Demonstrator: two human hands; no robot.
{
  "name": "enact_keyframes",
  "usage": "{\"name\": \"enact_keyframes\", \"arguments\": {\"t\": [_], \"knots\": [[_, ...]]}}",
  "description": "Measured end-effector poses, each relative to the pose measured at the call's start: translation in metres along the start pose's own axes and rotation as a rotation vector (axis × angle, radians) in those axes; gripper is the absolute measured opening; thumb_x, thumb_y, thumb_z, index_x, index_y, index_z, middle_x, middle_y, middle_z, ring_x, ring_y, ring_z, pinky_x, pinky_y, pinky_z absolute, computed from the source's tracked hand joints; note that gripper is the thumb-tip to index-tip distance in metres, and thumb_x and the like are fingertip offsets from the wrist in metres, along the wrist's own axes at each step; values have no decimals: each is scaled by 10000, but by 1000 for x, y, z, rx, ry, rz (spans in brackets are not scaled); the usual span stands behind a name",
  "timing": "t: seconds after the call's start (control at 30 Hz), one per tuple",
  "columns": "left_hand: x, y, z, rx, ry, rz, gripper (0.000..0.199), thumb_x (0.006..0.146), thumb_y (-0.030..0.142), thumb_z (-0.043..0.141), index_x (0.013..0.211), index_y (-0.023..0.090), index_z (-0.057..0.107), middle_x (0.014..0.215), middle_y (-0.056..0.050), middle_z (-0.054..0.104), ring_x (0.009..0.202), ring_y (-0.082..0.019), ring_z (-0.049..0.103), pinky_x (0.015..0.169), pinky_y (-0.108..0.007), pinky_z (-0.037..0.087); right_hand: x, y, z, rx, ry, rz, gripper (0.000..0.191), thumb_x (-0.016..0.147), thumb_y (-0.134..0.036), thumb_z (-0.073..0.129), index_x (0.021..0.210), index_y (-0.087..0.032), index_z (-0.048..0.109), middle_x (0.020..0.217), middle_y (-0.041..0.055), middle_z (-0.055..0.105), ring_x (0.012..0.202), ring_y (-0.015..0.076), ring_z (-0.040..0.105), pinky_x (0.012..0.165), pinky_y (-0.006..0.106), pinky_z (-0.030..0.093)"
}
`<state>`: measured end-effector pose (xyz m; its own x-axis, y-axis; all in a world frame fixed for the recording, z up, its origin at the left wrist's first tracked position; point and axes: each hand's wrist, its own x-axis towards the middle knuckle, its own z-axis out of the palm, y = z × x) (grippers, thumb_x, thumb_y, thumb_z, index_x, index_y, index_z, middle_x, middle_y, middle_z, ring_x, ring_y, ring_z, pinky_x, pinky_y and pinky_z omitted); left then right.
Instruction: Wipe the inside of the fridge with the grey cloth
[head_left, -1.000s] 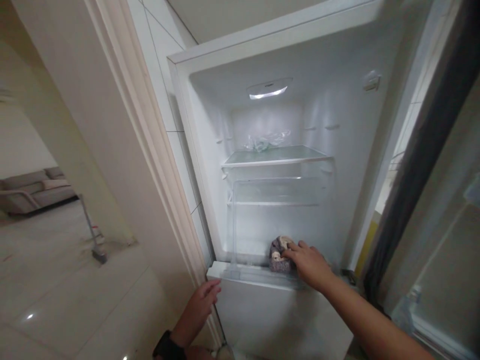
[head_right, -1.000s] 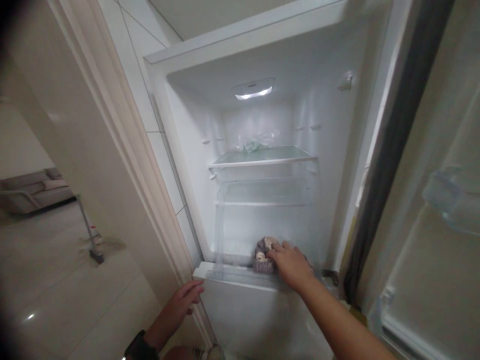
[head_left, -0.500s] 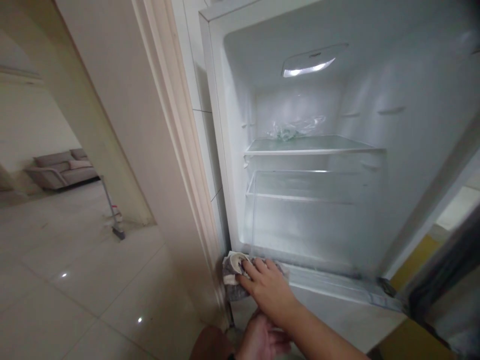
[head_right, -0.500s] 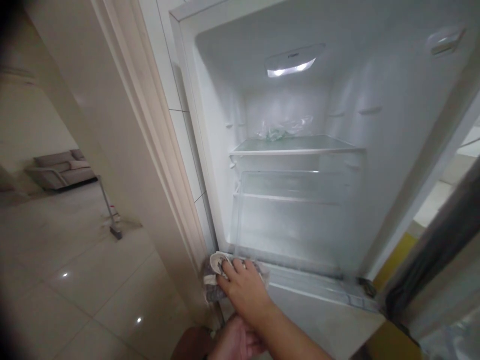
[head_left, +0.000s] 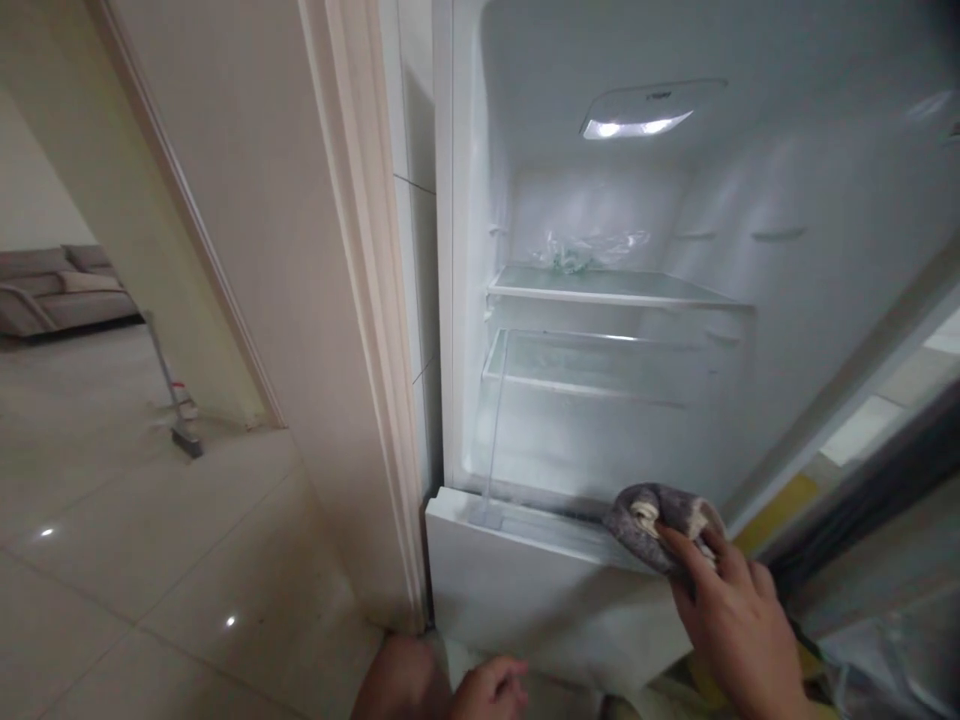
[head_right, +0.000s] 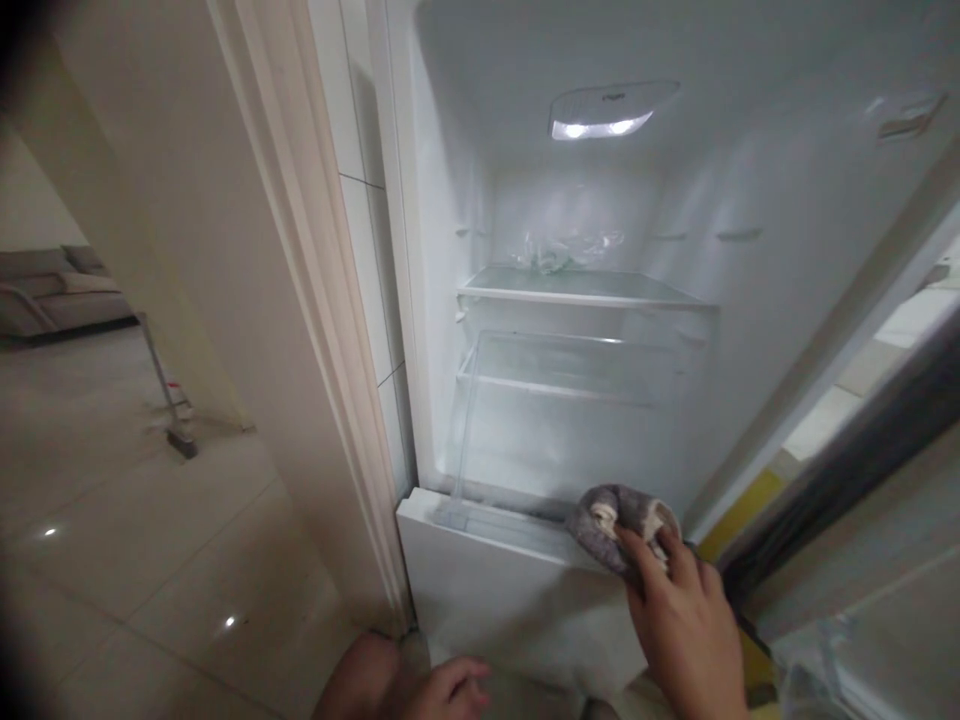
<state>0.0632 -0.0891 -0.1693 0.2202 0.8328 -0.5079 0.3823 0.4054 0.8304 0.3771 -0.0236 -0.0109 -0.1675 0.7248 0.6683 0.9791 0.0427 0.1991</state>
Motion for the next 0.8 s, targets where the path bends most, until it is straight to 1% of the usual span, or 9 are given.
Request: {"name": "enact_keyframes", "arguments": {"t": [0.07, 0.13, 0.23, 0.3, 0.37, 0.47, 0.63, 0.7, 0.8], "knots": [[-10, 27, -1, 85, 70, 89, 601, 1008, 542, 281, 1328, 218, 674, 1237, -136, 761, 1073, -297, 735, 956, -419, 543, -3, -13, 0, 57, 0, 97, 418, 897, -279, 621, 1311, -271, 679, 1283, 178, 589, 1021, 313, 543, 884, 469, 557], [-17, 54, -7, 177, 140, 201, 677, 1008, 620, 215, 1283, 227, 693, 1272, -149, 744, 1193, -319, 687, 1054, -438, 487, 2, -48, -2, 188, -22, 70, 442, 882, -215, 618, 1311, -307, 678, 1286, 157, 594, 1064, 312, 544, 903, 469, 567], [-19, 81, -13, 198, 154, 286, 597, 972, 657, 327, 1235, 279, 705, 1289, -133, 735, 1266, -330, 643, 1128, -449, 433, 17, -121, -4, 381, -72, -39, 546, 853, -94, 582, 1316, -372, 662, 1347, 120, 627, 1074, 291, 558, 896, 447, 575], [-15, 86, -13, 202, 111, 287, 482, 911, 638, 472, 1174, 320, 722, 1229, -115, 754, 1222, -339, 660, 1121, -463, 446, 28, -162, -4, 469, -75, -82, 542, 874, -116, 577, 1328, -406, 641, 1369, 104, 647, 1049, 280, 573, 858, 433, 581], [-9, 81, -12, 246, 56, 239, 395, 813, 627, 617, 1074, 358, 740, 1108, -94, 778, 1137, -355, 687, 1074, -483, 484, 36, -185, -5, 532, -75, -128, 535, 885, -141, 582, 1331, -433, 625, 1358, 83, 669, 1039, 275, 579, 844, 429, 582], [-11, 64, -15, 310, 32, 163, 367, 784, 661, 622, 982, 373, 735, 981, -75, 780, 1021, -347, 709, 1001, -485, 523, 32, -170, -4, 575, -93, -77, 566, 872, -117, 578, 1331, -445, 618, 1381, 71, 651, 1054, 269, 570, 875, 434, 576], [-32, 45, -45, 570, 136, 192, 453, 939, 568, 392, 1089, 295, 721, 1220, -125, 747, 1172, -330, 670, 1073, -467, 470, -12, -68, 9, 565, -60, 318, 556, 837, -136, 603, 1350, -351, 621, 1361, 124, 533, 1140, 299, 522, 1005, 512, 535], [-32, 53, -59, 630, 195, 264, 458, 973, 506, 355, 1148, 272, 709, 1289, -120, 723, 1234, -299, 648, 1106, -438, 462, -34, -41, 16, 535, 24, 544, 493, 860, -192, 587, 1344, -283, 609, 1307, 145, 506, 1191, 334, 503, 1046, 579, 507], [-26, 85, -70, 614, 347, 455, 469, 1025, 479, 300, 1163, 266, 695, 1264, -98, 722, 1250, -254, 631, 1136, -402, 449, -49, -45, 24, 549, 163, 770, 453, 868, -190, 537, 1319, -200, 580, 1245, 172, 500, 1208, 363, 503, 1047, 631, 495]]}}
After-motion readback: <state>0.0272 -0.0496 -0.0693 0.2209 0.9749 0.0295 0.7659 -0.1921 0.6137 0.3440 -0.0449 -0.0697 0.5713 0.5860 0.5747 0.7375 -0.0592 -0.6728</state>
